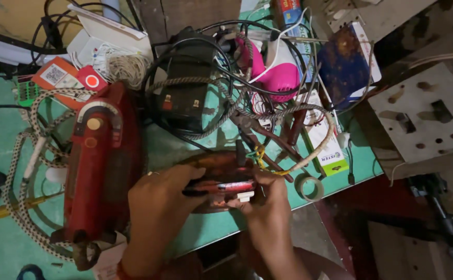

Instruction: The person repairs a clothes iron on a cluttered workbench. They use pliers to loosen parts, turn the iron over, and use a screwdriver to unscrew and work on the iron's soleplate and handle area, handling the iron and its components throughout.

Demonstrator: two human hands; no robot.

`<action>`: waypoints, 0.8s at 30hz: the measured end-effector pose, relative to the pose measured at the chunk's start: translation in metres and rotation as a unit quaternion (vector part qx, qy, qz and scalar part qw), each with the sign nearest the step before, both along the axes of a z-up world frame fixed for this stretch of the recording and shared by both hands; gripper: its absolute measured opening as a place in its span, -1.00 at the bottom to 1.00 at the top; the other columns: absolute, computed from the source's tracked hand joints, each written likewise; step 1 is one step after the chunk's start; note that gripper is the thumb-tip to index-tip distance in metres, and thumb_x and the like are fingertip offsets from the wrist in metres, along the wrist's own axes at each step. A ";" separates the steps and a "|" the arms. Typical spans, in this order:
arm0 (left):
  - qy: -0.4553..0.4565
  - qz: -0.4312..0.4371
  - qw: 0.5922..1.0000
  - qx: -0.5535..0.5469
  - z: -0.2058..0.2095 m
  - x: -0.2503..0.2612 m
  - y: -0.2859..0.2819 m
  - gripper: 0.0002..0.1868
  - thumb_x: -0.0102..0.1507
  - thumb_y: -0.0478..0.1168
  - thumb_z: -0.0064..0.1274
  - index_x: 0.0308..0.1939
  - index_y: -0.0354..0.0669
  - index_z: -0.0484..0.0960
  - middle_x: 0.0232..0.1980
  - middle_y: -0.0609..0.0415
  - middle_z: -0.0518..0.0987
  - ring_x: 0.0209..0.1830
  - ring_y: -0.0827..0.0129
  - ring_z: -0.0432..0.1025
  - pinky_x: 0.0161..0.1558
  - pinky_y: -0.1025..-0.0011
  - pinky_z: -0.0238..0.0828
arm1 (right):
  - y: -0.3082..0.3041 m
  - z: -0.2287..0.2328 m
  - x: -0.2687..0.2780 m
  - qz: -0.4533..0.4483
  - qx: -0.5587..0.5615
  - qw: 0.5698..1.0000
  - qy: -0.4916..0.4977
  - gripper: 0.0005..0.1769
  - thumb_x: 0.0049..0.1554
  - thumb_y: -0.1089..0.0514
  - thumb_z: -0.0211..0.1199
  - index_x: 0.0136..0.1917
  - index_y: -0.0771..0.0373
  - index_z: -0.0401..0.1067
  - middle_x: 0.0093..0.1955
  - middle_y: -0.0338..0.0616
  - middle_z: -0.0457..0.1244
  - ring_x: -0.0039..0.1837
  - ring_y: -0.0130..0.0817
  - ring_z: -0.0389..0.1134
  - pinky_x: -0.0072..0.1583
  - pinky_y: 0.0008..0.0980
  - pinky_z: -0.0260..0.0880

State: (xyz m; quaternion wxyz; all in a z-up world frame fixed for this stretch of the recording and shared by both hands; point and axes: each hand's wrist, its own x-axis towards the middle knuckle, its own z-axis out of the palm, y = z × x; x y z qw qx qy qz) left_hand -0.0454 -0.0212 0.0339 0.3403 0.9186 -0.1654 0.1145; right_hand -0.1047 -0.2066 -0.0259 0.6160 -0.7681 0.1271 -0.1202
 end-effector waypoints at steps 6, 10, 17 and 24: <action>-0.038 -0.001 0.999 -0.001 -0.005 0.003 0.001 -0.53 -0.21 -0.18 0.43 -0.21 -0.07 0.72 -0.19 0.08 0.72 -0.28 0.16 0.59 -0.25 0.27 0.46 | -0.048 0.055 0.020 0.195 -0.131 0.960 0.156 -0.22 -0.11 0.24 0.52 0.34 0.20 0.28 0.21 -0.06 0.29 0.20 -0.26 0.36 0.16 -0.30 0.41; -0.031 -0.006 0.999 -0.004 -0.005 0.007 0.002 -0.52 -0.20 -0.15 0.46 -0.21 -0.07 0.72 -0.25 0.06 0.70 -0.29 0.15 0.59 -0.26 0.27 0.45 | -0.095 0.037 0.021 0.144 -0.043 0.988 0.035 -0.64 0.15 0.29 0.21 0.23 0.37 0.45 0.26 0.00 0.36 0.17 -0.33 0.43 0.13 -0.37 0.45; -0.019 -0.023 0.999 -0.016 -0.001 0.009 0.004 -0.51 -0.20 -0.12 0.47 -0.22 -0.09 0.70 -0.24 0.07 0.70 -0.28 0.16 0.59 -0.27 0.29 0.46 | -0.098 0.042 0.044 -0.130 -0.008 0.991 0.031 -0.76 0.22 0.35 0.15 0.17 0.38 0.45 0.05 -0.10 0.40 -0.05 -0.43 0.42 -0.12 -0.47 0.36; -0.023 -0.031 0.999 -0.002 0.000 0.008 0.002 -0.52 -0.20 -0.09 0.46 -0.24 -0.08 0.69 -0.28 0.07 0.68 -0.30 0.15 0.57 -0.30 0.26 0.43 | -0.180 0.031 0.007 -0.375 0.001 0.925 -0.066 -0.86 0.22 0.40 0.18 0.06 0.35 0.48 0.02 -0.11 0.39 0.01 -0.40 0.45 -0.01 -0.47 0.46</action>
